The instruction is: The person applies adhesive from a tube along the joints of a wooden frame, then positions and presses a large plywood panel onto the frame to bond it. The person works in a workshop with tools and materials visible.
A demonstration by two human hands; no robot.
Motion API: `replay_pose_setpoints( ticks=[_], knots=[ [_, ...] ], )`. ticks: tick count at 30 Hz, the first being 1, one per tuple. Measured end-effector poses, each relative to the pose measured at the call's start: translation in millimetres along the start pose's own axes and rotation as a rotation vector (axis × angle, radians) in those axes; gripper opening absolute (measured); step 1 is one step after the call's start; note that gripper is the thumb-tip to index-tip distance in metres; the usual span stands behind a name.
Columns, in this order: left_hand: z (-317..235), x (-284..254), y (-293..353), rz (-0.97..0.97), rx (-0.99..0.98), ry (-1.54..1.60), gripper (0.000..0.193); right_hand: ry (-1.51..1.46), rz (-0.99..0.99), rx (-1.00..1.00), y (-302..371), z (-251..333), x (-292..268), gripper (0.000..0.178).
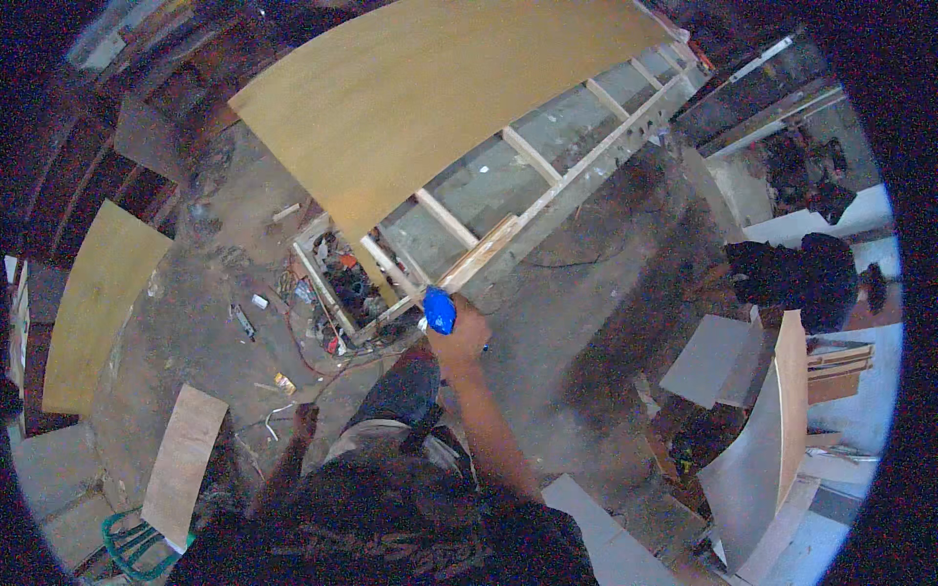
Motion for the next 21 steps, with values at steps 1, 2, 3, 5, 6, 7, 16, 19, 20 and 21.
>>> replay_pose_setpoints(
  ticks=[1, 2, 3, 5, 6, 7, 16, 19, 20, 21],
  knots=[
    [-7.9, -14.4, -2.9, -0.050, -0.003, 0.110, 0.027, -0.039, -0.021, 0.019, 9.2, 2.7, -0.3, 0.022],
    [-19.5, -28.1, -5.8, -0.090, -0.039, 0.197, 0.027, -0.083, -0.045, 0.029, 16.1, 5.2, 0.9, 0.021],
    [-28.4, -38.7, -10.5, -0.093, -0.175, 0.219, 0.029, -0.140, -0.061, 0.036, 22.7, 7.3, 3.8, 0.020],
    [-83.2, -60.1, -25.0, -0.051, -0.116, 0.297, 0.036, -0.139, -0.196, 0.072, 37.9, 2.6, -1.1, 0.028],
    [-119.1, -65.6, -43.2, -0.081, -0.078, 0.422, 0.038, -0.201, -0.220, 0.092, 49.7, -0.6, -2.0, 0.024],
    [-156.3, -73.6, -68.0, -0.125, -0.029, 0.566, 0.041, -0.258, -0.254, 0.123, 61.6, -5.6, -2.8, 0.021],
    [-426.3, -61.8, -358.0, -0.122, -0.192, 1.146, 0.052, -0.257, -0.152, 0.557, 224.6, -97.9, 21.2, 0.048],
    [-430.9, -59.9, -415.5, -0.270, -0.301, 1.446, 0.027, -0.526, -0.389, 0.603, 254.9, -111.9, 40.4, 0.047],
    [-429.0, -41.1, -427.8, -0.106, -0.580, 2.003, 0.018, -0.493, -0.453, 0.624, 260.3, -109.0, 46.8, 0.047],
    [-424.0, -38.3, -433.7, -0.045, -0.586, 2.069, 0.014, -0.458, -0.514, 0.649, 263.0, -99.3, 52.6, 0.048]
  ],
)
Point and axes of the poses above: each hand's wrist, its own y-axis away from the middle knuckle, its own x-axis out of the palm, z = x × y, the point moved 8 cm from there along -y, towards the middle knuckle, and after that the axes turned 12 degrees about -z, right-handed, at the moved point
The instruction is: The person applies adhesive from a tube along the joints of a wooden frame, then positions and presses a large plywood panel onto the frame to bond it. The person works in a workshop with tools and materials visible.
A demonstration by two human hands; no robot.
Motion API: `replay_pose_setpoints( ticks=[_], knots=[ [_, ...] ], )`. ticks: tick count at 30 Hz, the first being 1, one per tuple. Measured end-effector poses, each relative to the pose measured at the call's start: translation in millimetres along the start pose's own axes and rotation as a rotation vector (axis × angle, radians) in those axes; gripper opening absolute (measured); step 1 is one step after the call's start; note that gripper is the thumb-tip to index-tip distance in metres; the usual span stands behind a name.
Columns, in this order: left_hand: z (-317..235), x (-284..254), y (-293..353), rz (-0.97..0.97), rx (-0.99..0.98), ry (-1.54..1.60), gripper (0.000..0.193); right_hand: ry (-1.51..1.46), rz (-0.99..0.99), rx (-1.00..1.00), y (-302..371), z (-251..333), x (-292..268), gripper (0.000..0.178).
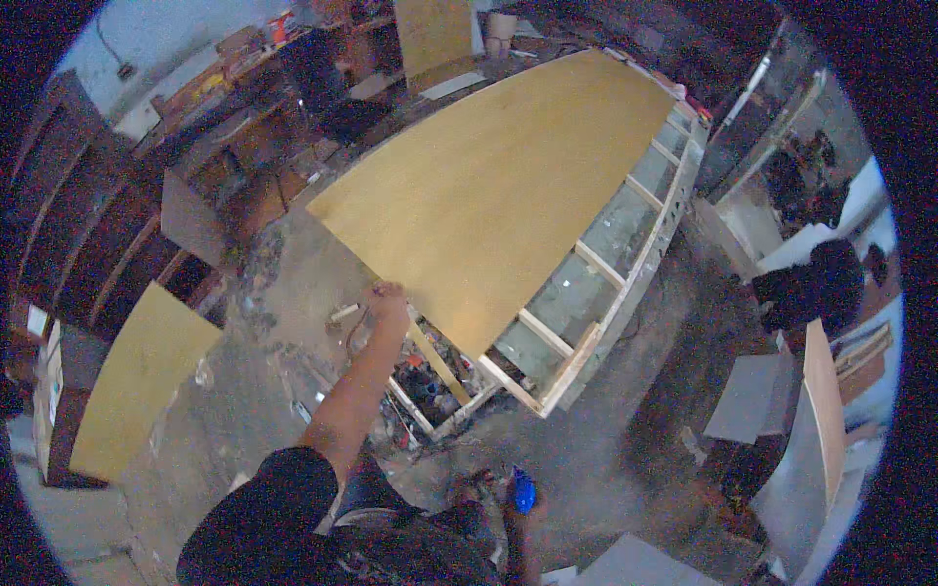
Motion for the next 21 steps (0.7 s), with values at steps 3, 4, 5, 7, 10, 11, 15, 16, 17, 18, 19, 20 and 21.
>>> replay_pose_setpoints(
  ticks=[3, 4, 5, 7, 10, 11, 15, 16, 17, 18, 19, 20, 21],
  knots=[
    [-24.3, -12.6, -7.3, 0.073, 0.292, -0.544, 0.015, -0.015, -0.076, 0.142, 37.1, 39.7, 50.9, 0.048],
    [-29.9, -12.7, -6.8, 0.123, 0.380, -0.709, 0.020, -0.012, -0.091, 0.162, 56.2, 65.4, 69.9, 0.048],
    [-30.1, -16.5, -7.3, 0.167, 0.336, -0.760, 0.025, -0.009, -0.101, 0.180, 75.1, 92.6, 93.4, 0.048],
    [-36.6, -18.5, -7.0, 0.274, 0.268, -0.787, 0.038, 0.017, -0.109, 0.195, 120.0, 147.5, 142.7, 0.049],
    [-53.2, -24.4, -16.9, 0.254, 0.023, -0.885, 0.027, -0.136, -0.138, 0.158, 170.9, 217.9, 215.8, 0.051],
    [-62.9, -22.8, -20.9, 0.248, -0.069, -0.887, 0.022, -0.338, -0.158, 0.227, 183.5, 230.5, 238.7, 0.051],
    [-158.0, 55.4, -41.2, 0.267, 0.760, -1.343, 0.053, -0.015, 0.066, 0.041, 212.9, 285.6, 305.0, 0.043],
    [-188.3, 92.2, -46.0, 0.232, 1.096, -1.400, 0.069, 0.119, -0.008, -0.167, 217.8, 302.6, 312.5, 0.040],
    [-212.1, 125.4, -54.1, 0.150, 1.342, -1.524, 0.084, 0.208, -0.055, -0.433, 226.0, 323.4, 324.1, 0.038],
    [-235.8, 158.2, -62.9, 0.084, 1.528, -1.535, 0.099, 0.184, -0.027, -0.438, 226.0, 324.0, 341.0, 0.035],
    [-251.3, 192.7, -86.5, 0.197, 1.403, -1.362, 0.109, 0.159, 0.002, -0.442, 225.6, 324.9, 358.1, 0.032],
    [-253.3, 225.9, -114.5, 0.259, 1.346, -1.575, 0.110, 0.137, 0.031, -0.407, 224.6, 322.1, 371.7, 0.032],
    [-252.8, 258.5, -137.8, 0.348, 1.359, -1.749, 0.112, 0.116, 0.046, -0.341, 220.8, 317.1, 385.2, 0.031]
  ],
)
Point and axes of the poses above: each hand's wrist, its own y-axis away from the middle knuckle, its own x-axis out of the palm, z = x × y, the point moved 8 cm from there along -y, towards the middle knuckle, and after that the axes turned 12 degrees about -z, right-handed, at the moved point
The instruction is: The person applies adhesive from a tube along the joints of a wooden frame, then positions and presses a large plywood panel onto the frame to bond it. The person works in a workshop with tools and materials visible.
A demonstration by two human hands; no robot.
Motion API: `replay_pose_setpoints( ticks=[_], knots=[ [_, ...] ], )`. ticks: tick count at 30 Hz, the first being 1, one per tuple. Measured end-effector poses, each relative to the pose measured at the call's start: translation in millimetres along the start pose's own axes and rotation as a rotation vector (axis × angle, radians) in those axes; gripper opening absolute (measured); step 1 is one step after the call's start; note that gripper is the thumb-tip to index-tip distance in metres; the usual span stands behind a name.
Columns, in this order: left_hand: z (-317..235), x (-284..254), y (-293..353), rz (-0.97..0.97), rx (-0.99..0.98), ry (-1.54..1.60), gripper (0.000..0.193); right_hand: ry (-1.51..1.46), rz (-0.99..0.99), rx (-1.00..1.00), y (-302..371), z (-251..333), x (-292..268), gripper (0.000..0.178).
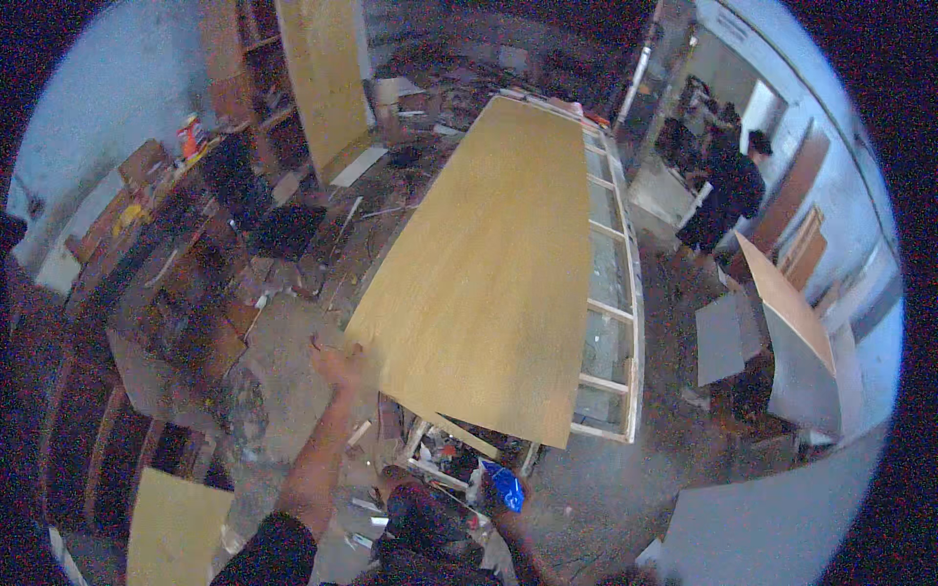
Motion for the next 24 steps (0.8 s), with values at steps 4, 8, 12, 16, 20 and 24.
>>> replay_pose_setpoints(
  ticks=[4, 8, 12, 16, 20, 24],
  knots=[
    [7.5, 73.5, -65.5, 0.573, 0.085, -0.033, 0.085, -0.071, -0.005, 0.166, -11.9, -3.1, 55.1, 0.030],
    [21.5, 98.9, -49.6, 0.785, 0.128, 0.080, 0.038, -0.124, -0.088, 0.274, -31.3, 11.6, 119.7, 0.028],
    [48.3, 100.9, -57.7, 0.753, 0.135, 0.095, 0.042, -0.191, -0.162, 0.374, -74.6, 37.2, 209.6, 0.027],
    [77.8, 105.0, -77.0, 0.895, 0.020, 0.235, 0.053, -0.258, -0.248, 0.426, -132.7, 68.1, 286.8, 0.025],
    [107.1, 88.8, -60.3, 1.133, -0.161, 0.325, 0.046, -0.424, -0.351, 0.397, -183.4, 103.5, 353.5, 0.016],
    [118.2, 97.3, -54.0, 1.336, -0.133, 0.344, 0.053, -0.521, -0.460, 0.532, -202.1, 113.8, 397.2, 0.014]
  ],
)
Point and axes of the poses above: each hand's wrist, its own y-axis away from the middle knuckle, its own x-axis out of the palm, z = x × y, the point moved 8 cm from there along -y, towards the middle knuckle, and after that the axes turned 12 degrees about -z, right-handed, at the moved point
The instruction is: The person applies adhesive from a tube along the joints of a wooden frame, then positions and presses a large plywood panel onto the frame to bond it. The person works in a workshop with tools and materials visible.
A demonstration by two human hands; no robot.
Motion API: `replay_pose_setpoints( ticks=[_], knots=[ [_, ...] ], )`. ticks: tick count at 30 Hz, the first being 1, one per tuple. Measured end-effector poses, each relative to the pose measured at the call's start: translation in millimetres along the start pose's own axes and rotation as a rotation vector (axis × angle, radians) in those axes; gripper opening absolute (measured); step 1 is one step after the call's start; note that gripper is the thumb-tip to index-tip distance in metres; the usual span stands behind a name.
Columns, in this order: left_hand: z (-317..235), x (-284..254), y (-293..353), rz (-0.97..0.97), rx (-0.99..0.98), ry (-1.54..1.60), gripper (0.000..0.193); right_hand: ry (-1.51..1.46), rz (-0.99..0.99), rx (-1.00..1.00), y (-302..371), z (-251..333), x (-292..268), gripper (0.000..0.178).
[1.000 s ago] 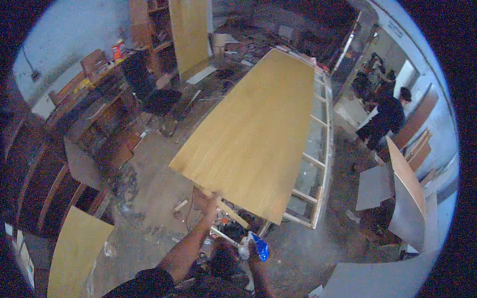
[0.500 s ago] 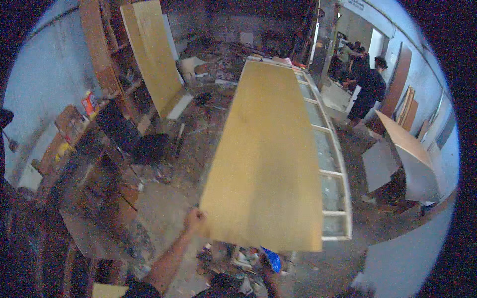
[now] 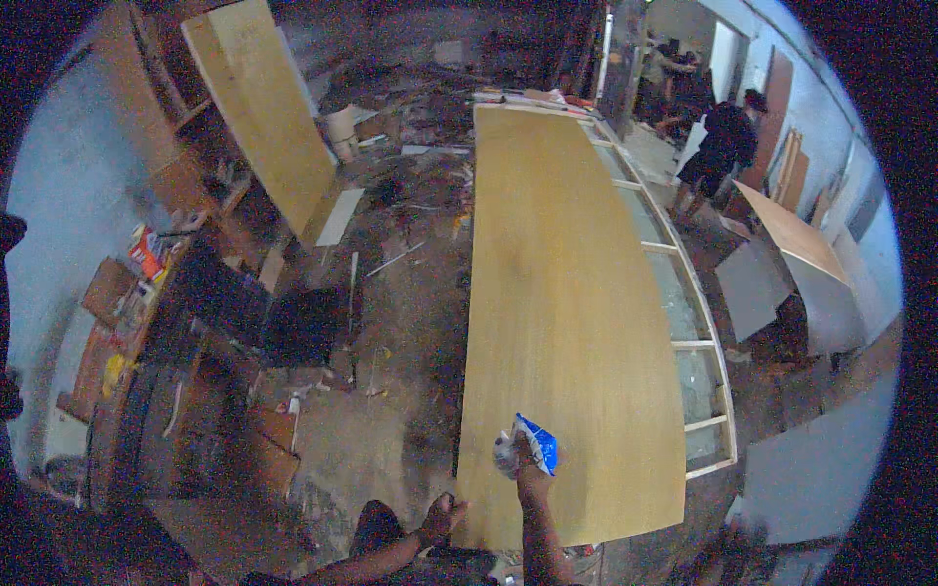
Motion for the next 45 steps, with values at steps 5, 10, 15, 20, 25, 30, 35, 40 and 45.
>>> replay_pose_setpoints(
  ticks=[5, 10, 15, 20, 25, 30, 35, 40, 45],
  knots=[
    [-28.8, -44.7, -111.7, 0.361, 0.158, 0.498, 0.044, 0.150, -0.074, -0.305, 5.0, 23.1, 46.7, 0.017],
    [-48.5, -181.8, -273.8, 0.038, 0.142, 0.362, 0.042, 0.095, -0.496, -0.253, 43.4, 21.7, 62.4, 0.030],
    [-114.8, -198.4, -383.3, -0.091, 0.122, 0.278, 0.053, 0.089, -0.565, -0.201, 85.9, 8.3, 79.6, 0.026],
    [-195.1, -28.0, -490.2, 0.067, 0.087, 0.391, 0.086, 0.087, -0.726, -0.212, 94.0, -25.8, 90.6, 0.021],
    [-239.3, 98.1, -587.3, -0.168, 0.141, -0.103, 0.101, 0.211, -0.804, -0.500, 76.8, -26.0, 102.1, 0.016],
    [-251.7, 79.5, -572.6, -0.279, 0.096, -0.501, 0.078, -0.130, -1.041, -0.231, 83.6, -80.8, 120.9, 0.032],
    [-273.2, 61.8, -543.8, -0.079, -0.040, 0.107, 0.050, 0.113, -1.021, -0.185, 71.1, -66.4, 128.2, 0.039],
    [-220.7, -23.5, -521.0, 0.250, -0.218, 0.527, 0.044, -0.100, -1.194, -0.190, 76.5, -62.9, 158.3, 0.039],
    [-181.6, -105.3, -529.2, 0.654, -0.616, 0.501, 0.056, -0.197, -1.293, -0.163, 100.1, -69.6, 209.9, 0.036]
  ],
)
Point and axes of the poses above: each hand's wrist, its own y-axis away from the middle knuckle, its own x-axis out of the palm, z = x × y, the point moved 8 cm from there along -y, towards the middle knuckle, and after that the axes turned 12 degrees about -z, right-handed, at the moved point
